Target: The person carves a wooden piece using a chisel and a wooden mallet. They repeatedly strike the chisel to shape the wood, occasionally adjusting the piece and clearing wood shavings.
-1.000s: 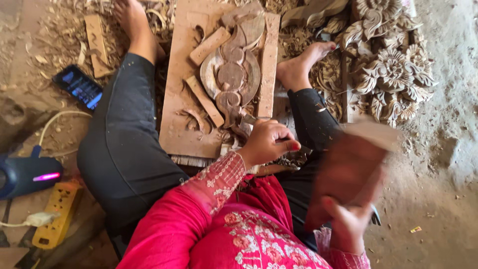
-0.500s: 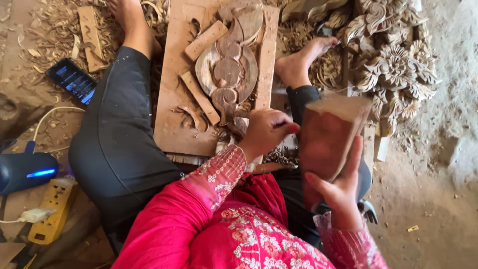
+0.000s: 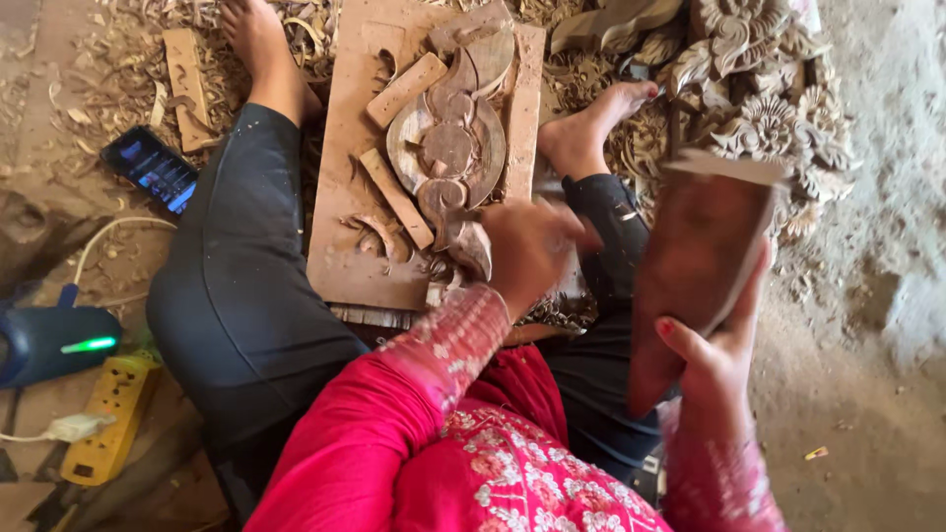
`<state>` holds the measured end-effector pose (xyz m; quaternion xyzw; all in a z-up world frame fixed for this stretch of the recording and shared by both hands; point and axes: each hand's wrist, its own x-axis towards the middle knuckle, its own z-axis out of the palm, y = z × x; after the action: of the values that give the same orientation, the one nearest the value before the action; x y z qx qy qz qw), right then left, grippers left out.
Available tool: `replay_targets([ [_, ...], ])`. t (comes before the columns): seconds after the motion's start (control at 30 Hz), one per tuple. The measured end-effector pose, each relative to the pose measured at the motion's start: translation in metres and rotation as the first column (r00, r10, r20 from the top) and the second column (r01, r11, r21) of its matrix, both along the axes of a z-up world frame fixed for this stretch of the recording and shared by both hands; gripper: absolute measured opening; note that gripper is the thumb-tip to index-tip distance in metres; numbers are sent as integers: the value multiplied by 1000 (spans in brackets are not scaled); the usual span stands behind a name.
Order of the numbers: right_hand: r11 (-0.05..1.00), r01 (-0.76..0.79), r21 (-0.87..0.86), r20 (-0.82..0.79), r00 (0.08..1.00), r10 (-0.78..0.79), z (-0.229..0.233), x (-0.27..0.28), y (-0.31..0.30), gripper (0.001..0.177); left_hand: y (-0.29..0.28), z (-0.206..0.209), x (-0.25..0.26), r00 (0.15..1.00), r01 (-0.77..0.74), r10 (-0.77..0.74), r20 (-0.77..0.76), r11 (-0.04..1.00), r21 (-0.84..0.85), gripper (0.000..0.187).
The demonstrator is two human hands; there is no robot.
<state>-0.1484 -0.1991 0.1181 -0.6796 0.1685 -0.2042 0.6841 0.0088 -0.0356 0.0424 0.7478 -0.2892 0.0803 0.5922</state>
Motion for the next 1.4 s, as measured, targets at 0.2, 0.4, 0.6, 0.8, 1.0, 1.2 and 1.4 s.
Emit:
replay_targets([
  [0.2, 984, 176, -3, 2, 984, -176, -6, -42, 12, 116, 14, -9, -35, 978, 184, -196, 65, 969, 164, 37],
  [0.4, 977, 211, 29, 47, 976, -212, 21, -65, 32, 115, 30, -25, -38, 978, 208, -207, -26, 974, 85, 39],
  [0.6, 987, 158, 24, 168, 973, -160, 32, -86, 45, 106, 36, -23, -41, 972, 229, -229, -50, 973, -13, 37],
  [0.8, 979, 158, -128, 8, 987, -158, 27, -76, 62, 100, 34, -26, -41, 976, 199, -203, -74, 978, -64, 37],
  [1.0, 987, 29, -159, -142, 989, -52, 10, -64, 65, 120, 36, -28, -36, 986, 163, -166, -32, 982, -92, 39],
  [1.2, 992, 128, -3, -79, 989, -128, -7, -74, 68, 110, 49, -29, -32, 967, 246, -250, -46, 967, -73, 39],
  [1.4, 983, -14, -181, -68, 998, 2, -11, -76, 68, 121, 63, -31, -19, 950, 307, -311, -42, 949, -77, 39],
])
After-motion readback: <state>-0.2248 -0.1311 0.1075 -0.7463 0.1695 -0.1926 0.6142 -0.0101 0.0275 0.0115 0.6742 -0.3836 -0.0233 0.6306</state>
